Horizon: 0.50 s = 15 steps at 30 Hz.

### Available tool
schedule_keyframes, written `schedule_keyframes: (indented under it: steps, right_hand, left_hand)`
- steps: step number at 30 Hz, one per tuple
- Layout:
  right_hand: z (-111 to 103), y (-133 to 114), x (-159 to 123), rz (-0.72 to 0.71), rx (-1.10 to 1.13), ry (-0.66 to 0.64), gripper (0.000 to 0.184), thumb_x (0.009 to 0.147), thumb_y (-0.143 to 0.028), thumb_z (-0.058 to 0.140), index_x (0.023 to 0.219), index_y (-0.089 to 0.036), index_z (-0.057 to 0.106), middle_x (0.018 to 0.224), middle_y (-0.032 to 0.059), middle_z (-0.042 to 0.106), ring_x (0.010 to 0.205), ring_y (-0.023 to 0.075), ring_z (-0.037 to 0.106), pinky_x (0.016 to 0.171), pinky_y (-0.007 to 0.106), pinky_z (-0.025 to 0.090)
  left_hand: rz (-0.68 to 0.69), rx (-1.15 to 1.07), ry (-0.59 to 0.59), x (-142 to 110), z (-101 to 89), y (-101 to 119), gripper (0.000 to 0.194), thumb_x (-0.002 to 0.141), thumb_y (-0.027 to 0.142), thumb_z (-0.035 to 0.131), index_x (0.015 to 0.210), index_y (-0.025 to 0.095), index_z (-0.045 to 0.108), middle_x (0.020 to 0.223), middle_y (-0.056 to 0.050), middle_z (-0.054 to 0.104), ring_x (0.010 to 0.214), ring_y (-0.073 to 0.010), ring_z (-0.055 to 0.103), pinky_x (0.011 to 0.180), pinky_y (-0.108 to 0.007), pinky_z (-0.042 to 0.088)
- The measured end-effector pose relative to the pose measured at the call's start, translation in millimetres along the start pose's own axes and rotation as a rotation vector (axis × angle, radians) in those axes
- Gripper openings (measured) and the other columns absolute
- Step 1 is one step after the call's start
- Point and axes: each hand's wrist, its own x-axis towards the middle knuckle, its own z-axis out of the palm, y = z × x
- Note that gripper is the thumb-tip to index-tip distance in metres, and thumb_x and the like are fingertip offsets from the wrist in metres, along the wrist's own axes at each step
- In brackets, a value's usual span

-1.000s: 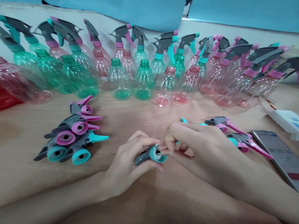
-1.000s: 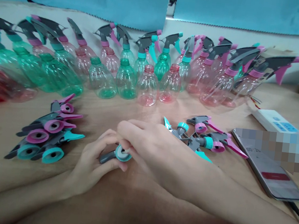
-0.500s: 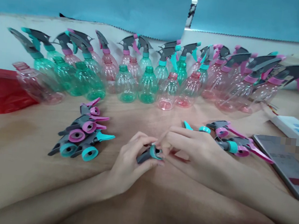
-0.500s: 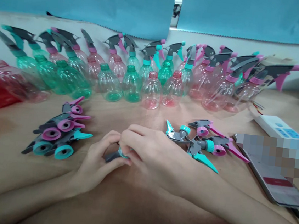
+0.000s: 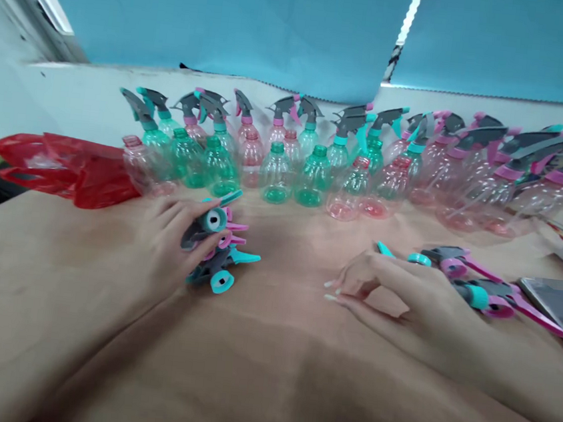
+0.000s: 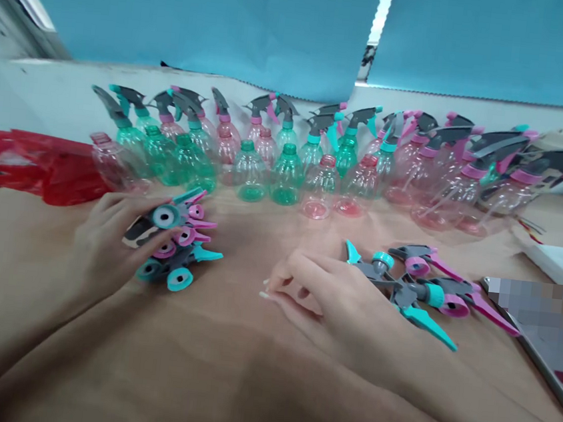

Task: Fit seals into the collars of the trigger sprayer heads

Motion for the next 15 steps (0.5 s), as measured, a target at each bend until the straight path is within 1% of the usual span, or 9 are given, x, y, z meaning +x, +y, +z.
schedule_keyframes:
  steps: [2, 3, 4, 6, 8, 10, 13, 15]
  right_hand:
    - [3.6, -1.0, 4.3, 0.004, -0.042, -0.040, 0.003, 0.089, -0.024, 0.051, 0.087, -0.023, 0.049, 0.086, -0.0006, 0.065, 0.075, 0.0137, 0.063, 0.061, 0.025, 0.047]
    - [4.6, -2.2, 6.4, 0.012, -0.059, -0.071, 0.002, 0.089, -0.024, 0.050, 0.087, -0.023, 0.050, 0.087, -0.0001, 0.065, 0.078, 0.0145, 0.064, 0.062, 0.026, 0.047]
    - [5.2, -3.6, 8.2, 0.019, -0.071, -0.104, 0.004, 0.090, -0.024, 0.049, 0.087, -0.023, 0.051, 0.088, 0.0005, 0.064, 0.081, 0.0153, 0.064, 0.064, 0.026, 0.048]
    - [5.7, -6.0, 10.3, 0.030, -0.086, -0.172, 0.007, 0.091, -0.026, 0.047, 0.089, -0.022, 0.053, 0.092, 0.0020, 0.064, 0.086, 0.0165, 0.064, 0.067, 0.028, 0.048]
    - [5.6, -6.7, 10.1, 0.052, -0.102, -0.223, 0.010, 0.092, -0.027, 0.045, 0.092, -0.022, 0.054, 0.097, 0.0031, 0.064, 0.090, 0.0177, 0.063, 0.070, 0.029, 0.048]
    - [5.1, -5.0, 7.5, 0.080, -0.131, -0.251, 0.013, 0.092, -0.030, 0.046, 0.096, -0.022, 0.055, 0.101, 0.0037, 0.063, 0.092, 0.0187, 0.062, 0.072, 0.032, 0.048]
    - [2.5, 2.0, 0.1, 0.115, -0.161, -0.287, 0.020, 0.092, -0.037, 0.044, 0.100, -0.023, 0.056, 0.107, 0.0044, 0.061, 0.093, 0.0195, 0.061, 0.075, 0.034, 0.048]
    - [-1.5, 8.0, -6.8, 0.139, -0.162, -0.316, 0.025, 0.093, -0.041, 0.042, 0.101, -0.023, 0.057, 0.109, 0.0055, 0.060, 0.094, 0.0207, 0.060, 0.080, 0.038, 0.047]
  left_hand:
    - [0.004, 0.024, -0.107, -0.1, 2.2, -15.1, 0.040, 0.086, 0.038, 0.058, 0.124, 0.024, 0.053, 0.105, -0.004, 0.063, 0.099, -0.0269, 0.053, 0.090, -0.042, 0.040]
    - [0.009, 0.023, -0.185, -0.2, 4.0, -20.1, 0.045, 0.086, 0.042, 0.057, 0.126, 0.022, 0.051, 0.108, -0.006, 0.063, 0.101, -0.0281, 0.053, 0.090, -0.043, 0.041]
    - [0.007, 0.019, -0.243, -0.3, 5.8, -23.5, 0.050, 0.086, 0.045, 0.055, 0.129, 0.021, 0.048, 0.112, -0.008, 0.063, 0.104, -0.0292, 0.054, 0.091, -0.045, 0.041]
    - [-0.002, 0.011, -0.313, 0.2, 8.3, -26.0, 0.060, 0.086, 0.050, 0.051, 0.137, 0.020, 0.039, 0.121, -0.011, 0.059, 0.111, -0.0304, 0.052, 0.093, -0.047, 0.041]
    - [-0.002, 0.008, -0.337, 2.2, 8.8, -25.0, 0.064, 0.085, 0.053, 0.051, 0.140, 0.023, 0.034, 0.127, -0.011, 0.056, 0.116, -0.0304, 0.050, 0.097, -0.047, 0.038]
    - [0.010, 0.008, -0.345, 5.8, 8.0, -22.8, 0.064, 0.084, 0.054, 0.052, 0.138, 0.025, 0.036, 0.131, -0.010, 0.053, 0.120, -0.0299, 0.047, 0.100, -0.047, 0.036]
    - [0.029, 0.026, -0.347, 12.0, 7.5, -18.2, 0.063, 0.084, 0.055, 0.051, 0.135, 0.021, 0.040, 0.132, -0.011, 0.052, 0.120, -0.0299, 0.047, 0.101, -0.047, 0.035]
    - [0.059, 0.044, -0.308, 15.2, 9.4, -11.7, 0.060, 0.084, 0.054, 0.053, 0.132, 0.019, 0.043, 0.130, -0.013, 0.052, 0.118, -0.0304, 0.048, 0.099, -0.048, 0.037]
